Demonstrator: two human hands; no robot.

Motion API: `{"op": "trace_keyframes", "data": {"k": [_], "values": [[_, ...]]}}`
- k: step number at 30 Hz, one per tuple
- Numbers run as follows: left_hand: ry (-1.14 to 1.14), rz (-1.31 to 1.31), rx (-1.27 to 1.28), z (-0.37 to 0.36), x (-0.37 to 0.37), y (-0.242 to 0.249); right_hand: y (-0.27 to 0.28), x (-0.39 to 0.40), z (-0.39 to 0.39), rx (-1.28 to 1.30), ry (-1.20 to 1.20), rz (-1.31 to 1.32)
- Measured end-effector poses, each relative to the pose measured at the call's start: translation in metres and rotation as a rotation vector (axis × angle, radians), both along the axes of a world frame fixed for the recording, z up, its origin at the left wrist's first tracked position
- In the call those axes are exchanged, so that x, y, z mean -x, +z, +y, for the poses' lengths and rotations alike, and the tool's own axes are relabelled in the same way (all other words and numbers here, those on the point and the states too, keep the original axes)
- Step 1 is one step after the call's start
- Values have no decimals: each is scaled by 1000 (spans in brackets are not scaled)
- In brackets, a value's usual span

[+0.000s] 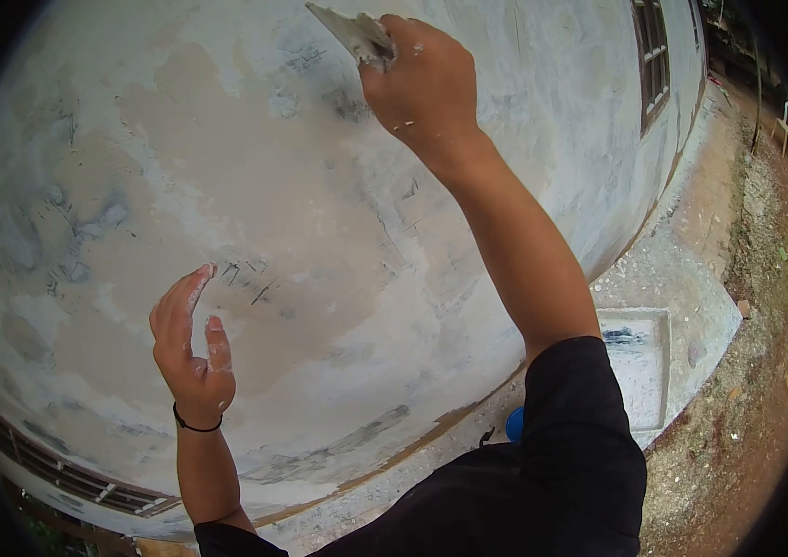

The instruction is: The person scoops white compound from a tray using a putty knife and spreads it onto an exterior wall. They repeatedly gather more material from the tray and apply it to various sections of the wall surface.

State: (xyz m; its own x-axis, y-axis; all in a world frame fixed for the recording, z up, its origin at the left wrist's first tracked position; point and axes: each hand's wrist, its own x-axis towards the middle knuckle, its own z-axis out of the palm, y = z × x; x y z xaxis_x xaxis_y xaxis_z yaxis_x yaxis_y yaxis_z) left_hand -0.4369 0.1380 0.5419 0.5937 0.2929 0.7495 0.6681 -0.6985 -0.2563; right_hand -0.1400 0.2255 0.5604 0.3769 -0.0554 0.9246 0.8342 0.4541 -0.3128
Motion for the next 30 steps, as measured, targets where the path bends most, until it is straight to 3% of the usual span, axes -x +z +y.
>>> {"op": "trace_keyframes", "data": {"k": [1,7,11,15,23,26,30], "values": [[-7,-6,8,1,-1,0,3,10,0,-56,-154,-129],[-1,-25,35,2,-2,-5,-38,63,34,20,-293,-554],[-6,-33,51,5,1,-11,-91,61,33,108,-304,-690],[-45,-43,57,5,-4,-12,-118,42,6,189,-161,-764],[-102,-39,40,8,-13,-13,-33,-1,-15,315,3,-529],[-83,-35,68,1,-16,-12,4,-6,-2,454,1,-593],[-68,-32,75,4,-15,-13,54,4,12,698,87,-463]]}}
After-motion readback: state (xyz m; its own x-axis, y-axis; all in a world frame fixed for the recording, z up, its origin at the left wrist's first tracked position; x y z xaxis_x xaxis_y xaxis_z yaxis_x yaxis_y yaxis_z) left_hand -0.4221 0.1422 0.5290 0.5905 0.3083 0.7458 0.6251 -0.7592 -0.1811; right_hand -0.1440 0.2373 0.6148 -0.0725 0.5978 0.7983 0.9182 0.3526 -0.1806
